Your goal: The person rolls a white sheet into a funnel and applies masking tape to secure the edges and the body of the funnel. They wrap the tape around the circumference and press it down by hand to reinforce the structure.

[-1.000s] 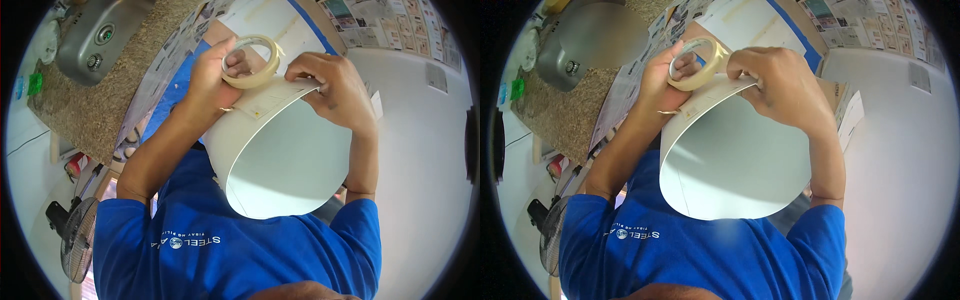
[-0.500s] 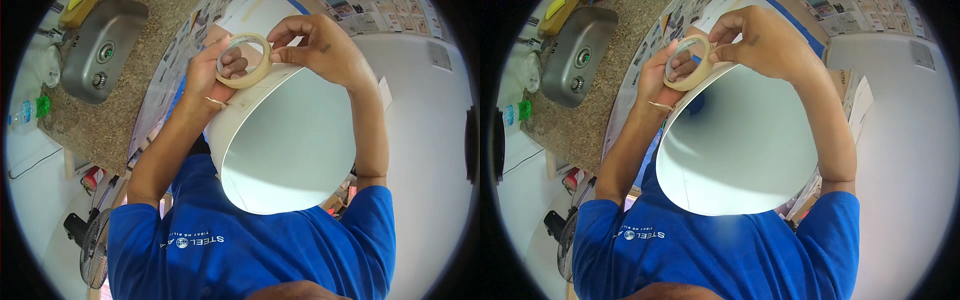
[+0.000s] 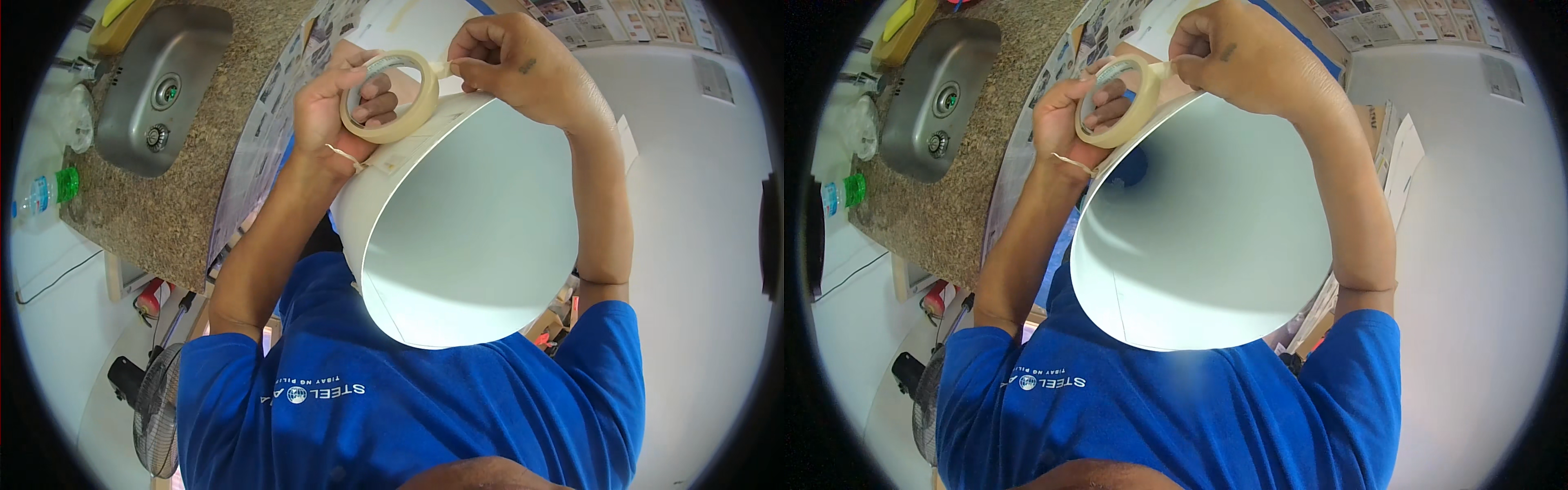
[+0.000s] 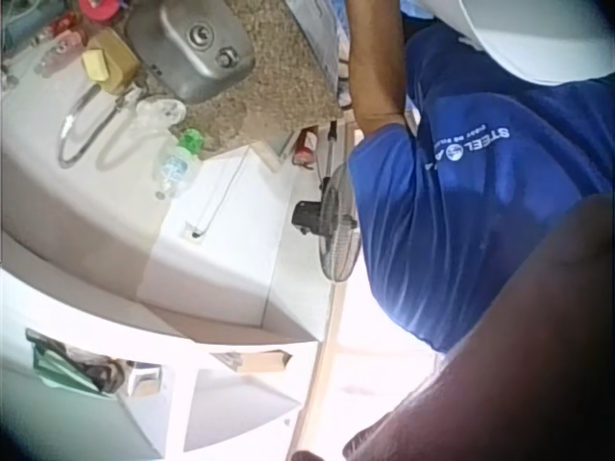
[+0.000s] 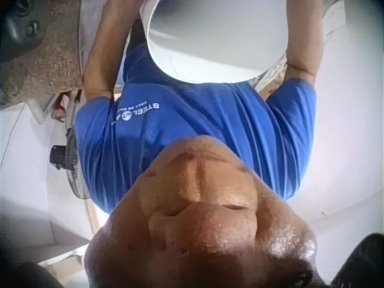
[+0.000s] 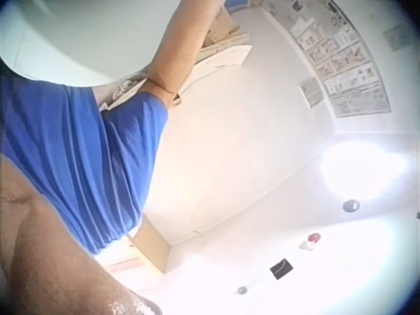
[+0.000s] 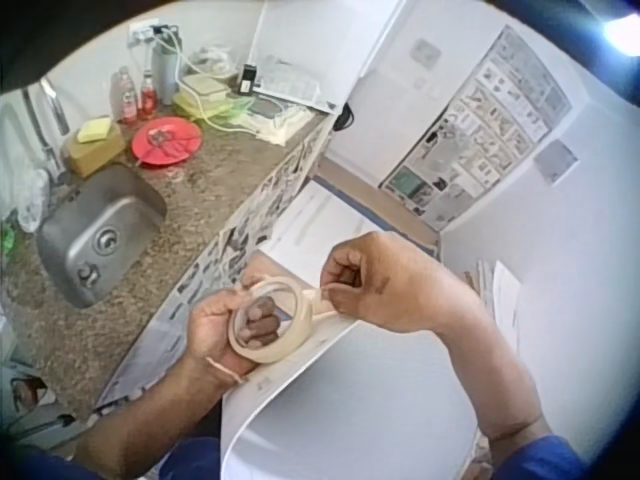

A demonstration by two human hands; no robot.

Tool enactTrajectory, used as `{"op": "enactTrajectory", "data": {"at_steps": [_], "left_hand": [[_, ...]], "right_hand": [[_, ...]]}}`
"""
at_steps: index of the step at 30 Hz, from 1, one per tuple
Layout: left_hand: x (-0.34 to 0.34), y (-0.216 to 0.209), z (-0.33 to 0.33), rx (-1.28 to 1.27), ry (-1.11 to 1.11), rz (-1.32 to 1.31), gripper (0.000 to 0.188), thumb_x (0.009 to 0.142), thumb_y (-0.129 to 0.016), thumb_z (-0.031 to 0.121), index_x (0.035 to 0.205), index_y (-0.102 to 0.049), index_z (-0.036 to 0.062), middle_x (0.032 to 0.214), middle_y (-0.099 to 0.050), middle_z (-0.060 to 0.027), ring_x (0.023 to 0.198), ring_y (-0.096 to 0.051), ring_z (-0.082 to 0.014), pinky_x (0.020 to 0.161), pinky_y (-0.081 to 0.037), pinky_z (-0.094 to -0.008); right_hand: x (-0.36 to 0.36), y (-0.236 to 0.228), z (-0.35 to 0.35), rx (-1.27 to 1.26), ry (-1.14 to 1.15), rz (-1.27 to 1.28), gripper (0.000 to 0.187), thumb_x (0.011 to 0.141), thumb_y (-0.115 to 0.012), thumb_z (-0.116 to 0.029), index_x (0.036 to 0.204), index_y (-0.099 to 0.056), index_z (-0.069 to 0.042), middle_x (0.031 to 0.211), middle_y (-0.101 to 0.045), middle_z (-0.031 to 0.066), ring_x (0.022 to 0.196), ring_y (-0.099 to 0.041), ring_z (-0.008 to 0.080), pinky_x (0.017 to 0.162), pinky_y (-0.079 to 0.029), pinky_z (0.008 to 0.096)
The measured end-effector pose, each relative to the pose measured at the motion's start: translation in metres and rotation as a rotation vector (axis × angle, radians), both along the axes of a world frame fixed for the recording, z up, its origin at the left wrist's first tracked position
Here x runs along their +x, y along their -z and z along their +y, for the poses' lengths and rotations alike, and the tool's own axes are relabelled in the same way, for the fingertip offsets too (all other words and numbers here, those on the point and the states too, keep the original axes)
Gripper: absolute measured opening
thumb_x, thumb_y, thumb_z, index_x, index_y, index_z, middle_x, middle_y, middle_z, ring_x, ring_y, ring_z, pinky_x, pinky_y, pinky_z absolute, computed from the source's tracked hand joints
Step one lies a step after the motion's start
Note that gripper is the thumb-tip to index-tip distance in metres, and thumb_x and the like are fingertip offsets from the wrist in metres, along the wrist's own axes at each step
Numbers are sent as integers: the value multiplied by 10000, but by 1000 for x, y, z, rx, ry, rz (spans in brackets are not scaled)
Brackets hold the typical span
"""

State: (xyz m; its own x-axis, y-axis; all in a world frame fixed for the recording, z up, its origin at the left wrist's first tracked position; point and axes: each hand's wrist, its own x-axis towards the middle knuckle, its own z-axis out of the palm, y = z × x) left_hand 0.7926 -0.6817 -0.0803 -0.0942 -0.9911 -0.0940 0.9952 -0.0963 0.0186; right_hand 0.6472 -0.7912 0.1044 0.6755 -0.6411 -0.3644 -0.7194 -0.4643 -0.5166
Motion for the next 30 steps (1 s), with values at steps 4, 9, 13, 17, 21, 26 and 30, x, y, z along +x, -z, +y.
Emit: {"op": "enactTrajectory", "data": {"at_steps": [4,9,13,17,21,26,30], "left_hand": [[3,5,2,-9,20,-4,345,895,-612,126,1213,-531,19,756,-518,-43,576,-450,-114,524,-393,-264],[3,3,3,-26,26,23,439,908,-578,131,1320,-603,-20,817,-550,-109,614,-454,-121,548,-413,-208],[6,1,6,-83,68,49,495,932,-560,150,1392,-563,-34,907,-586,-144,641,-465,-125,574,-441,-210],[4,2,4,-117,115,102,459,952,-562,184,1353,-557,-39,962,-645,-171,651,-481,-128,600,-452,-246],[3,14,-1,-147,172,161,431,981,-531,209,1318,-552,-59,966,-660,-182,655,-493,-130,593,-456,-260],[12,14,-6,-169,175,143,437,1023,-486,262,1292,-558,-74,960,-652,-184,625,-478,-134,558,-441,-251],[13,5,-7,-124,198,140,440,1041,-470,299,1246,-586,-73,912,-654,-178,591,-455,-130,558,-437,-247]], "right_hand": [[5,-20,-5,-113,-126,145,80,832,-713,-23,903,-707,14,777,-708,94,743,-656,168,636,-505,332],[-15,-10,-34,-143,-407,-103,140,842,-742,-108,952,-744,-22,835,-726,113,735,-674,220,681,-538,345],[-18,-13,-33,-41,-402,-56,88,861,-677,-8,931,-723,20,835,-666,73,735,-633,163,692,-535,278],[-30,0,-48,341,-320,-56,111,838,-636,106,906,-710,59,856,-626,61,820,-614,151,694,-517,262],[-29,-3,-48,367,-392,-10,162,827,-620,132,930,-721,57,904,-631,75,878,-611,168,743,-515,276],[-31,-5,-40,203,-455,-100,182,855,-588,131,953,-719,52,1009,-650,92,915,-615,190,824,-520,285],[-43,0,-51,333,-404,-137,133,868,-699,-39,980,-707,30,1032,-654,88,913,-619,209,814,-511,315]]}}
